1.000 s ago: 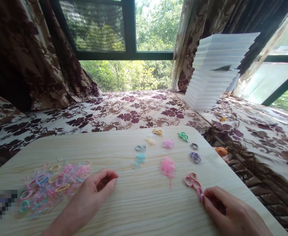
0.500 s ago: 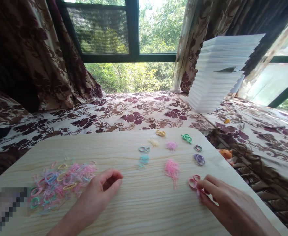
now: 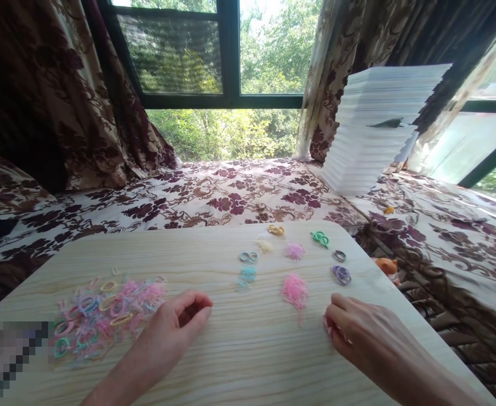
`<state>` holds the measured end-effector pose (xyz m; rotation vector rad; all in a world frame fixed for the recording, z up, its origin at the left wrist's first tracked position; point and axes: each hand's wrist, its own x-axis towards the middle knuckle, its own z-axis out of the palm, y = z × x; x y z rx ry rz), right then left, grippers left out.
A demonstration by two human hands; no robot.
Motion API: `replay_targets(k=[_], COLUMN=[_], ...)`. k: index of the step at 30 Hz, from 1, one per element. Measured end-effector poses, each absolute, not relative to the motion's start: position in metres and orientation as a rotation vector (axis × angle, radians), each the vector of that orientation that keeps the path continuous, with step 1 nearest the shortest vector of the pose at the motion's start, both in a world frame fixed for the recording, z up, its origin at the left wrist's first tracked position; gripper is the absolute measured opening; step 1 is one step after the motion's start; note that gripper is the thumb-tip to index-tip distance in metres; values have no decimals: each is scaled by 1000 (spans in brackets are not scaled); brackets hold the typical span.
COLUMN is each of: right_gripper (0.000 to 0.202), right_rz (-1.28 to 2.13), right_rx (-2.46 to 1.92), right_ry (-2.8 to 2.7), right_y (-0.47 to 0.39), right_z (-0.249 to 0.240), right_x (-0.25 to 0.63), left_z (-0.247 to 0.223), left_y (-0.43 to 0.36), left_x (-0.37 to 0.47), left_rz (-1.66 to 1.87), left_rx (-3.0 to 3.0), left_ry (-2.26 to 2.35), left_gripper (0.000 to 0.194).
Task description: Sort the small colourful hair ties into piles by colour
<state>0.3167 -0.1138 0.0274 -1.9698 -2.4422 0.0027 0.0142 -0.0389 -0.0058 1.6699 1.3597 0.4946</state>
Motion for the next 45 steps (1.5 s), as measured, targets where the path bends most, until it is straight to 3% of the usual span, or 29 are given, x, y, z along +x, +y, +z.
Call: replay_targets(k=[6,11,20,36,45], right_gripper=[21,26,18,12,26], right_rz=[482,583,348,362,369], right_rx=[-1914,-2007,-2216,-2325,-2172], right_ry=[-2101,-1863,-1958,-1917,-1927], right_y=[-123,-125,-121,-123,-131], right_z=[39,41,23,33,26], right_x=[339,372,386,381,397], left_z=[-6,-8,-6,-12,-10], left_y=[-39,-39,-39,-38,-38], left_x=[14,14,14,11,13], left_rz=[481,494,488,433,474], left_rx=[1677,1669,1672,1676,1693], left_ry=[1347,1356,1359,1351,1340], left_gripper=[27,28,28,31,29])
